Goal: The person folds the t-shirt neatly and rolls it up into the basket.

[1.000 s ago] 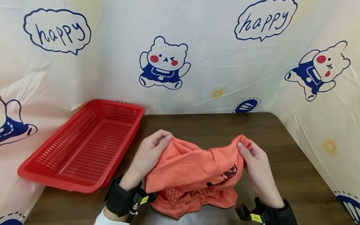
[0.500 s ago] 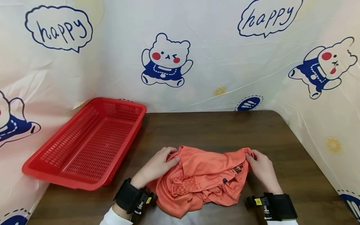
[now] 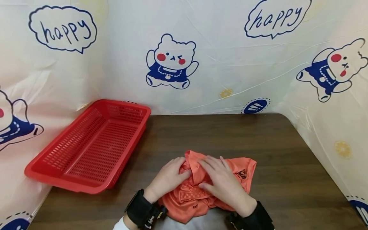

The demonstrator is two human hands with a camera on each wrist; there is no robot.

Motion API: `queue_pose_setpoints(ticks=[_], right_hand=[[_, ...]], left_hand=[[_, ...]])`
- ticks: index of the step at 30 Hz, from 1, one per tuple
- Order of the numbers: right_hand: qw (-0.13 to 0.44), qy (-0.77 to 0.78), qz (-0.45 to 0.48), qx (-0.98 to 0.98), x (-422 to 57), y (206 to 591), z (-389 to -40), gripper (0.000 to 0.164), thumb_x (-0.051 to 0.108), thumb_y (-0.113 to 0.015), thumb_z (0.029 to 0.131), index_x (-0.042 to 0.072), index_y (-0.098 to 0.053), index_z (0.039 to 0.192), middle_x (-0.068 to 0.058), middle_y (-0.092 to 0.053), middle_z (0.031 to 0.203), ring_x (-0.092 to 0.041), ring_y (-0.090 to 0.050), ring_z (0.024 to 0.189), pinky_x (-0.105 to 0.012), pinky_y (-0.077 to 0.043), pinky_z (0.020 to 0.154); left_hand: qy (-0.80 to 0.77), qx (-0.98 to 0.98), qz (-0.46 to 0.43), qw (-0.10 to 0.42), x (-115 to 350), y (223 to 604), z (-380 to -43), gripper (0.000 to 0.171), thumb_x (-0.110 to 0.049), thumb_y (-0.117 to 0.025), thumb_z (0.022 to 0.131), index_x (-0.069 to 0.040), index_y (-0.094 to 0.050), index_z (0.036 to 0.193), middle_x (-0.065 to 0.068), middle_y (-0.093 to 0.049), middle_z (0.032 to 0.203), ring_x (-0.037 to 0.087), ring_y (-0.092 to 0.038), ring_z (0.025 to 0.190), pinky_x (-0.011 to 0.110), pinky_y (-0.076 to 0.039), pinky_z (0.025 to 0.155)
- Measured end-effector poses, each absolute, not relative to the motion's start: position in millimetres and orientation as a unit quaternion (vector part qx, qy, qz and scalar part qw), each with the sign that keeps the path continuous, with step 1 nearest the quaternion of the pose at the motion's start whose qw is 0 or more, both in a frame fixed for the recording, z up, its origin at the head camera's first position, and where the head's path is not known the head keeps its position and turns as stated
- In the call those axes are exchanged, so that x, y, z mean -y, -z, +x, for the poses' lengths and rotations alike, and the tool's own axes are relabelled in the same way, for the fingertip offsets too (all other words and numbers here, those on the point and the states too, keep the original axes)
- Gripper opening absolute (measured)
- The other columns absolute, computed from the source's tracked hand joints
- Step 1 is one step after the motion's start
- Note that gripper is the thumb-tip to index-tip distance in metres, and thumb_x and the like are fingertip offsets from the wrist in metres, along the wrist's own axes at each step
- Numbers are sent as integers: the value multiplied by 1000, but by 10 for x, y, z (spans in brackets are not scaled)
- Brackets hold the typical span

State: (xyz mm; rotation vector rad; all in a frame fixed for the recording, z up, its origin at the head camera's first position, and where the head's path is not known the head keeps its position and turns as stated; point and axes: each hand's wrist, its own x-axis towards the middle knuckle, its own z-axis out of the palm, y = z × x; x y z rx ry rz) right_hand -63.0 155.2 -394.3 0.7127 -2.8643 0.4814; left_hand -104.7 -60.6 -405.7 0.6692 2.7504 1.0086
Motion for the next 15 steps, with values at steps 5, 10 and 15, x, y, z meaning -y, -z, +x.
queue_pose_setpoints(ticks=[5, 10, 15], right_hand=[[87, -148, 215, 962, -1465, 3920, -611, 39, 25, -65, 86, 19, -56, 123, 5, -61, 100, -10, -59, 93, -36, -44, 91], [63, -297, 118, 945, -1643, 3818, -612, 12, 19, -50, 95, 26, -59, 99, 10, -48, 70, -2, -42, 55, -20, -34, 54], [64, -404, 56, 911, -1919, 3701, -594, 15, 33, -39, 99, 26, -52, 96, 3, -35, 60, -7, -29, 45, -22, -29, 48]], left_hand=[[-350, -902, 236, 93, 578, 4043, -969, 33, -38, -62, 85, -22, -56, 113, -8, -55, 96, 8, -52, 80, 25, -44, 67], [-323, -907, 247, 109, 649, 4001, -962, 42, -35, -66, 83, -23, -54, 121, -7, -59, 108, 8, -56, 92, 29, -46, 75], [-276, -939, 198, 64, 750, 3889, -1024, 33, -25, -69, 79, -25, -58, 110, -8, -62, 93, 7, -54, 68, 28, -43, 59]])
